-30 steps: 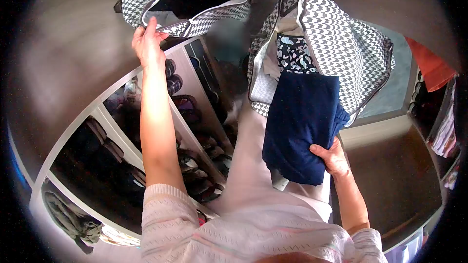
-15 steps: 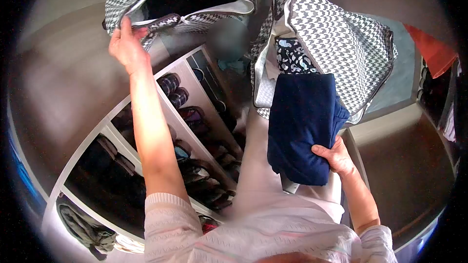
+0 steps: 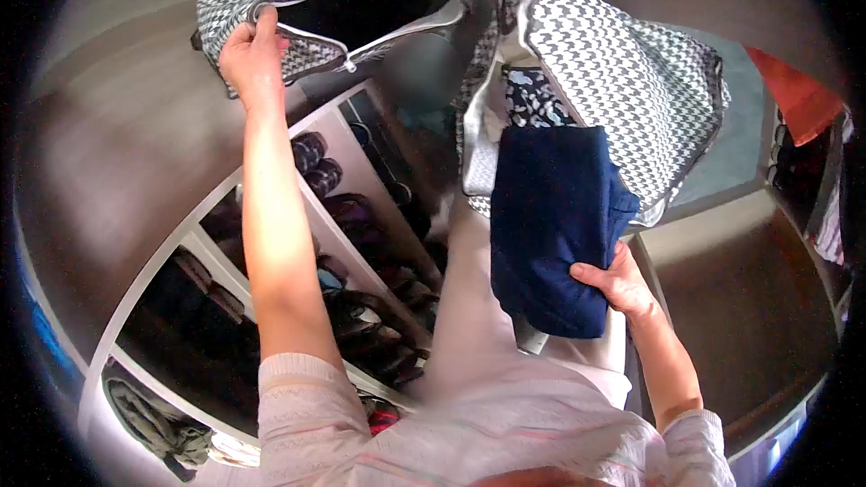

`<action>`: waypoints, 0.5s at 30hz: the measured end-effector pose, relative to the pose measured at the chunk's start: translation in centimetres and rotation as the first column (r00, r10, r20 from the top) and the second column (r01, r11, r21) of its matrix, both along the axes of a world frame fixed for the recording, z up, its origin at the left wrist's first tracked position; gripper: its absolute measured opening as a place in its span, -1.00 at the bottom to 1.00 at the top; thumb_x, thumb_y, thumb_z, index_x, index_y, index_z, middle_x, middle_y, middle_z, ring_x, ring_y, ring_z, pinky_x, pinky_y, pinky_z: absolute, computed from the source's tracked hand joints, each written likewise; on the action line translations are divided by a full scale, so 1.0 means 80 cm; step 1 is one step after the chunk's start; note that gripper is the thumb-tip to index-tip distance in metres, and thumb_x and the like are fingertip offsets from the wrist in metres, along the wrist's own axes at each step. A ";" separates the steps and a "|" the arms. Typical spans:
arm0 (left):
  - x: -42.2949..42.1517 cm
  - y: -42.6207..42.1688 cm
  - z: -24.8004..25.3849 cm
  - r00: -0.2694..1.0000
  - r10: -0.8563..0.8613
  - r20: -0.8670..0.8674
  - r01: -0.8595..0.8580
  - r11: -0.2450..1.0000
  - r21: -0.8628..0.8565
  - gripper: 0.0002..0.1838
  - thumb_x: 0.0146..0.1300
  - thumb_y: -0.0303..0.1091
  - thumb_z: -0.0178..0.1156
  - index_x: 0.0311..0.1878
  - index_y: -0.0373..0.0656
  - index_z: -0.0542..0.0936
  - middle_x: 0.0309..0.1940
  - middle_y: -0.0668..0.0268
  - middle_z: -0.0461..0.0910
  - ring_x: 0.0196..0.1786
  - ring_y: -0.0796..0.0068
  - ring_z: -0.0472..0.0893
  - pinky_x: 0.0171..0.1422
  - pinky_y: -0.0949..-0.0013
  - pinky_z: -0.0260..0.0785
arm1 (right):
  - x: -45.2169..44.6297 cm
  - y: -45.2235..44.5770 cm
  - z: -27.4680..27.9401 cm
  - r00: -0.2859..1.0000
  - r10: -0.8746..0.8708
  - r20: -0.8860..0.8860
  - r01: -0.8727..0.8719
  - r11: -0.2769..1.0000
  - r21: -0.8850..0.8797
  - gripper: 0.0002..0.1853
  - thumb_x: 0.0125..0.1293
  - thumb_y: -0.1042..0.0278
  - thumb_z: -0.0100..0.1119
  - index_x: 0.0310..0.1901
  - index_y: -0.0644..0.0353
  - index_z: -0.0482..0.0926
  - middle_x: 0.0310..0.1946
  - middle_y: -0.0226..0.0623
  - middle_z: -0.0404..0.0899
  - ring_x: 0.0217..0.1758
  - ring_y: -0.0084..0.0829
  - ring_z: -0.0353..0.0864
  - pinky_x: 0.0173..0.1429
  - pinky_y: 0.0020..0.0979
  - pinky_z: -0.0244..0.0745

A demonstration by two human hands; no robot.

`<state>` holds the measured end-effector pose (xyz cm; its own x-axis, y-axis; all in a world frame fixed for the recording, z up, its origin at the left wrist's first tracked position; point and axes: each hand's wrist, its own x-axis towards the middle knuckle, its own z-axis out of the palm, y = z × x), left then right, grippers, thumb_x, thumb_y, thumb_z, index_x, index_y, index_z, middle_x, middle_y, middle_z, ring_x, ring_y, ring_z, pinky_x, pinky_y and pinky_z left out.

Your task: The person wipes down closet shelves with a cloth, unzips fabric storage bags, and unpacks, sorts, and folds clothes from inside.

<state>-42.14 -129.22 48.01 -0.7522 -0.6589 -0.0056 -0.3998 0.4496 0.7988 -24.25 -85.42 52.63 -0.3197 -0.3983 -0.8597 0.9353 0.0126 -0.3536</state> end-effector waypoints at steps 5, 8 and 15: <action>0.014 0.036 -0.020 0.971 -0.039 0.234 0.033 0.999 0.030 -0.73 0.02 -0.21 0.31 -0.54 -0.20 0.51 -0.62 0.42 0.49 -0.60 0.70 0.43 -0.54 0.64 0.23 | 0.003 0.012 -0.007 0.957 0.255 -0.138 -0.238 0.963 0.130 -0.59 -0.02 0.42 0.28 -0.08 0.31 0.47 -0.21 -0.24 0.57 -0.15 -0.46 0.51 0.04 -0.43 0.37; 0.043 0.045 -0.046 0.960 -0.143 0.241 0.124 0.988 0.090 -0.69 0.03 -0.21 0.30 -0.34 -0.25 0.49 -0.54 0.41 0.49 -0.57 0.70 0.42 -0.54 0.63 0.22 | -0.008 0.002 -0.022 0.904 0.340 -0.260 -0.323 0.940 0.107 -0.62 -0.03 0.46 0.25 -0.12 0.34 0.46 -0.29 -0.21 0.59 -0.25 -0.53 0.51 -0.07 -0.44 0.41; 0.137 0.102 -0.093 0.922 -0.287 0.259 0.207 0.933 0.296 -0.79 0.11 -0.29 0.22 -0.24 -0.18 0.51 -0.48 0.43 0.52 -0.52 0.70 0.45 -0.48 0.63 0.27 | -0.040 0.043 -0.025 0.960 0.086 -0.267 -0.020 0.970 0.242 -0.62 0.02 0.59 0.18 -0.06 0.30 0.43 -0.25 -0.33 0.58 -0.22 -0.54 0.52 -0.07 -0.47 0.43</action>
<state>-31.21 -121.04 40.60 -0.8286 -0.3973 -0.3944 -0.5359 0.3591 0.7641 -27.43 -81.97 50.61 -0.5392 -0.2190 -0.8132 0.7987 0.1731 -0.5762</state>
